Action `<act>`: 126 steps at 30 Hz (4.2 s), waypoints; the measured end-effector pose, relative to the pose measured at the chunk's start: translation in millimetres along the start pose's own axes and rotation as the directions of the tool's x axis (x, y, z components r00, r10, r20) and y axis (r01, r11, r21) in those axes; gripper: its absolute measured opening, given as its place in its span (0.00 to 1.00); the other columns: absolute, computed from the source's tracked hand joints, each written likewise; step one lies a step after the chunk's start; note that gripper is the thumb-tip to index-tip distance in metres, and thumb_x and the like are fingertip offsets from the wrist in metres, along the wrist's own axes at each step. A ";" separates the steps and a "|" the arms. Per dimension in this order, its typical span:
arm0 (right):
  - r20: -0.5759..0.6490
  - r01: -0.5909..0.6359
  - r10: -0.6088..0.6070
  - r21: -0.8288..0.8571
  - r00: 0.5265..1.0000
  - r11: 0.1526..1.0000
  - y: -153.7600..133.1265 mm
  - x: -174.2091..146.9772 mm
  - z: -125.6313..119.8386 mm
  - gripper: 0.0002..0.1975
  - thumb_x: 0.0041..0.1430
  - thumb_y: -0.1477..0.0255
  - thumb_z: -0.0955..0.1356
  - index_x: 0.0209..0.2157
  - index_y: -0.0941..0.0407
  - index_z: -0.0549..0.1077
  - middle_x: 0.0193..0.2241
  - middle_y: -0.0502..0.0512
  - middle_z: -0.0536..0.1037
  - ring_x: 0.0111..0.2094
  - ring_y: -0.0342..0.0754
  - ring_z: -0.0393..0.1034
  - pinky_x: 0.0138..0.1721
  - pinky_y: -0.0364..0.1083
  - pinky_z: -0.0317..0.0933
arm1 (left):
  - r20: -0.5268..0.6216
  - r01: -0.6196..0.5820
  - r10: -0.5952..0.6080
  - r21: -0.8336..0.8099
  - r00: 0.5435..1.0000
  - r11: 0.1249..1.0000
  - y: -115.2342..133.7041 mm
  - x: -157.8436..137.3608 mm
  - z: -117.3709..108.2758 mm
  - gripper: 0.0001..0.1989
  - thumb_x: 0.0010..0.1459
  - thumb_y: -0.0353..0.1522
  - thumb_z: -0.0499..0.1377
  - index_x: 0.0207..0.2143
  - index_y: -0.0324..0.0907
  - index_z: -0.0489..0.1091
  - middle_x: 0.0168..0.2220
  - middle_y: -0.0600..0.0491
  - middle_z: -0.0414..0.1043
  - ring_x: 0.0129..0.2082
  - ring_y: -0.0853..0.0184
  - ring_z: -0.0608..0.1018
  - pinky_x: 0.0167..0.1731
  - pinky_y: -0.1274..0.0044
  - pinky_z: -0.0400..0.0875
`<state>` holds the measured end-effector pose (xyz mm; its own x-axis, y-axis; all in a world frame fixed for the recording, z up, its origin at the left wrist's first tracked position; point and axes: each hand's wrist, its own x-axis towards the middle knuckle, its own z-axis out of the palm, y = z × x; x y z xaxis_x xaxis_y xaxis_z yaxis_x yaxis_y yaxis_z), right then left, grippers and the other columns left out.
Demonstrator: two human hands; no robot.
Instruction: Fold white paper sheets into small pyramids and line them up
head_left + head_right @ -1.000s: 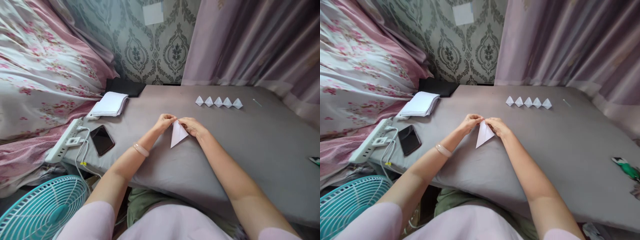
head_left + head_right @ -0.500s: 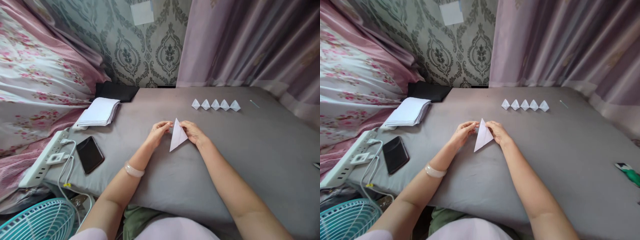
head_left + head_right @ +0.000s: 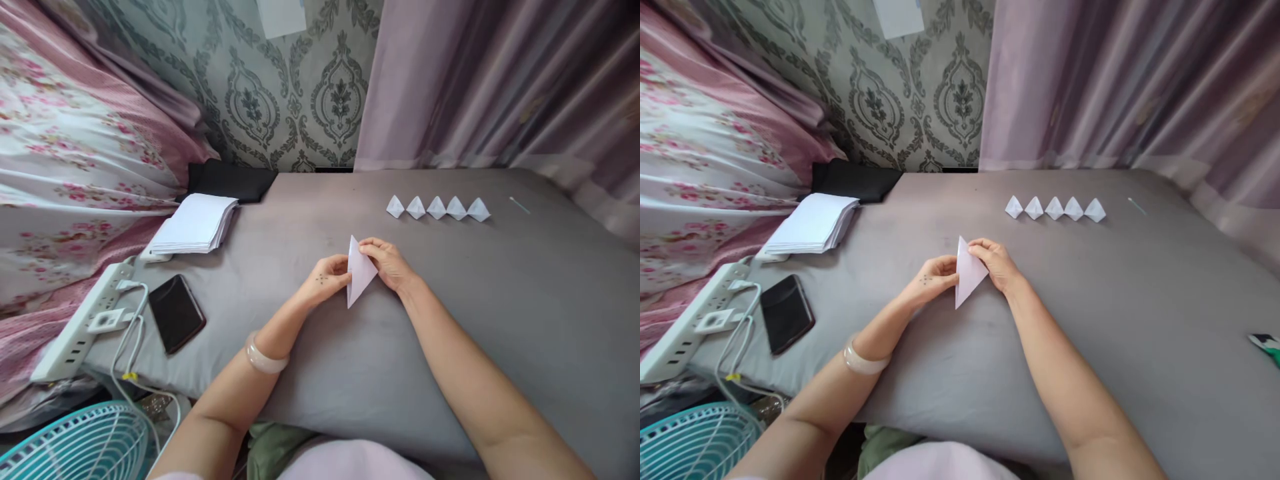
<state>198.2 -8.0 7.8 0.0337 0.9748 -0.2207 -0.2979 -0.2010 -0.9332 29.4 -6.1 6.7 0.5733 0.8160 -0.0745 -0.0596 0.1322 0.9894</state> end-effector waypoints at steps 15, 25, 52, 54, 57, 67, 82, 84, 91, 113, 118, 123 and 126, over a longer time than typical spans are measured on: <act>0.107 0.410 -0.521 -0.756 0.847 0.511 16.0 -20.2 43.2 0.27 0.52 0.59 0.69 0.53 0.55 0.68 0.42 0.61 0.71 0.30 0.46 0.67 0.39 0.50 0.66 | -0.355 -0.053 0.328 0.605 0.875 0.795 -1.1 0.7 -19.6 0.12 0.52 0.26 0.53 0.36 0.40 0.75 0.29 0.54 0.74 0.30 0.69 0.73 0.34 0.78 0.67; 0.123 0.276 -0.367 -0.873 0.922 0.402 19.7 -10.8 18.8 0.19 0.56 0.74 0.63 0.50 0.52 0.70 0.37 0.56 0.79 0.38 0.52 0.71 0.40 0.49 0.62 | -0.344 -0.069 0.166 0.279 0.924 0.958 -12.8 13.5 -33.2 0.19 0.47 0.22 0.54 0.43 0.38 0.72 0.41 0.46 0.76 0.41 0.63 0.77 0.43 0.73 0.69; 0.349 0.375 -0.199 -0.921 0.916 0.107 19.6 1.7 3.8 0.29 0.56 0.79 0.58 0.57 0.48 0.69 0.43 0.60 0.69 0.44 0.53 0.65 0.47 0.52 0.59 | 0.267 -0.292 0.156 0.942 0.951 0.166 14.6 -9.6 -60.1 0.16 0.61 0.24 0.46 0.41 0.40 0.73 0.41 0.44 0.69 0.39 0.62 0.72 0.38 0.73 0.65; 0.326 0.360 -0.161 -0.886 0.932 0.292 14.3 5.1 -1.6 0.28 0.54 0.80 0.58 0.53 0.49 0.72 0.45 0.58 0.71 0.47 0.51 0.66 0.51 0.51 0.58 | 0.269 -0.291 0.145 0.942 0.952 0.164 15.7 -10.8 -59.6 0.17 0.60 0.24 0.46 0.42 0.40 0.74 0.42 0.43 0.69 0.39 0.62 0.72 0.38 0.73 0.66; 0.260 0.293 -0.137 -0.807 0.956 0.513 8.0 7.4 -4.6 0.22 0.55 0.78 0.59 0.45 0.51 0.77 0.45 0.56 0.74 0.46 0.49 0.68 0.52 0.50 0.59 | 0.250 -0.274 0.135 0.939 0.959 0.207 16.1 -11.7 -59.9 0.19 0.56 0.21 0.48 0.42 0.40 0.74 0.43 0.43 0.70 0.39 0.61 0.72 0.39 0.72 0.67; 0.190 0.315 -0.298 -0.830 0.936 0.460 20.6 6.6 2.9 0.11 0.54 0.71 0.65 0.38 0.54 0.77 0.36 0.54 0.75 0.31 0.44 0.68 0.41 0.48 0.63 | 0.039 -0.151 0.210 0.821 0.977 0.550 3.0 2.3 -69.1 0.13 0.58 0.28 0.52 0.37 0.40 0.76 0.37 0.46 0.72 0.36 0.65 0.73 0.41 0.73 0.67; 0.327 0.370 -0.279 -0.921 0.903 0.120 28.0 0.4 3.5 0.24 0.62 0.75 0.58 0.58 0.49 0.67 0.43 0.60 0.70 0.44 0.53 0.66 0.47 0.51 0.60 | -0.019 -0.138 0.246 0.783 0.969 0.606 -10.2 7.3 -71.5 0.01 0.55 0.27 0.56 0.32 0.40 0.66 0.29 0.53 0.67 0.29 0.69 0.66 0.33 0.76 0.63; 0.342 0.352 -0.258 -0.936 0.904 -0.006 27.6 -0.9 6.4 0.26 0.62 0.77 0.57 0.59 0.47 0.67 0.43 0.61 0.69 0.43 0.54 0.65 0.45 0.52 0.60 | 0.006 -0.154 0.254 0.809 0.967 0.568 -8.5 5.9 -71.1 0.02 0.56 0.27 0.55 0.33 0.40 0.67 0.30 0.52 0.67 0.31 0.68 0.67 0.35 0.75 0.64; 0.375 0.407 -0.279 -0.911 0.884 0.067 29.8 5.0 3.1 0.25 0.59 0.78 0.58 0.57 0.50 0.69 0.43 0.60 0.69 0.45 0.53 0.65 0.47 0.52 0.61 | 0.271 -0.380 0.321 0.856 0.907 0.350 -9.5 6.1 -65.8 0.16 0.58 0.21 0.48 0.44 0.39 0.70 0.43 0.46 0.69 0.42 0.63 0.69 0.46 0.71 0.66; 0.298 0.374 -0.310 -0.900 0.903 0.223 32.1 -17.5 11.6 0.22 0.55 0.60 0.68 0.50 0.53 0.74 0.50 0.58 0.71 0.52 0.58 0.62 0.56 0.55 0.58 | 0.279 -0.363 0.257 0.847 0.925 0.388 -4.2 1.1 -62.2 0.11 0.62 0.29 0.53 0.44 0.37 0.72 0.44 0.44 0.69 0.46 0.62 0.71 0.51 0.69 0.65; 0.299 0.374 -0.316 -0.904 0.900 0.208 32.7 -17.6 12.0 0.22 0.55 0.59 0.67 0.50 0.52 0.73 0.50 0.58 0.71 0.51 0.58 0.62 0.54 0.57 0.59 | 0.282 -0.361 0.245 0.841 0.928 0.402 -1.5 -1.4 -62.0 0.12 0.60 0.30 0.56 0.45 0.38 0.71 0.45 0.44 0.68 0.47 0.61 0.70 0.52 0.68 0.64; 0.295 0.363 -0.315 -0.913 0.902 0.184 32.5 -20.8 14.3 0.23 0.55 0.57 0.67 0.51 0.51 0.72 0.50 0.58 0.70 0.50 0.58 0.62 0.54 0.57 0.59 | 0.275 -0.347 0.221 0.832 0.936 0.433 -0.7 -1.5 -61.4 0.12 0.58 0.30 0.57 0.45 0.39 0.70 0.46 0.44 0.67 0.48 0.60 0.69 0.53 0.67 0.63; 0.275 0.337 -0.307 -0.926 0.911 0.171 31.3 -22.9 16.5 0.25 0.55 0.56 0.67 0.52 0.50 0.71 0.51 0.57 0.70 0.50 0.58 0.62 0.53 0.57 0.60 | 0.241 -0.306 0.196 0.833 0.951 0.462 -0.7 -2.1 -60.4 0.12 0.58 0.30 0.58 0.45 0.39 0.69 0.46 0.44 0.66 0.49 0.60 0.68 0.53 0.67 0.63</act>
<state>172.4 -35.0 -11.7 -0.1397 0.9766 0.1634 0.8437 0.2038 -0.4967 -21.1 26.1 -1.4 0.7299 0.6662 0.1530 0.4775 -0.6571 0.5832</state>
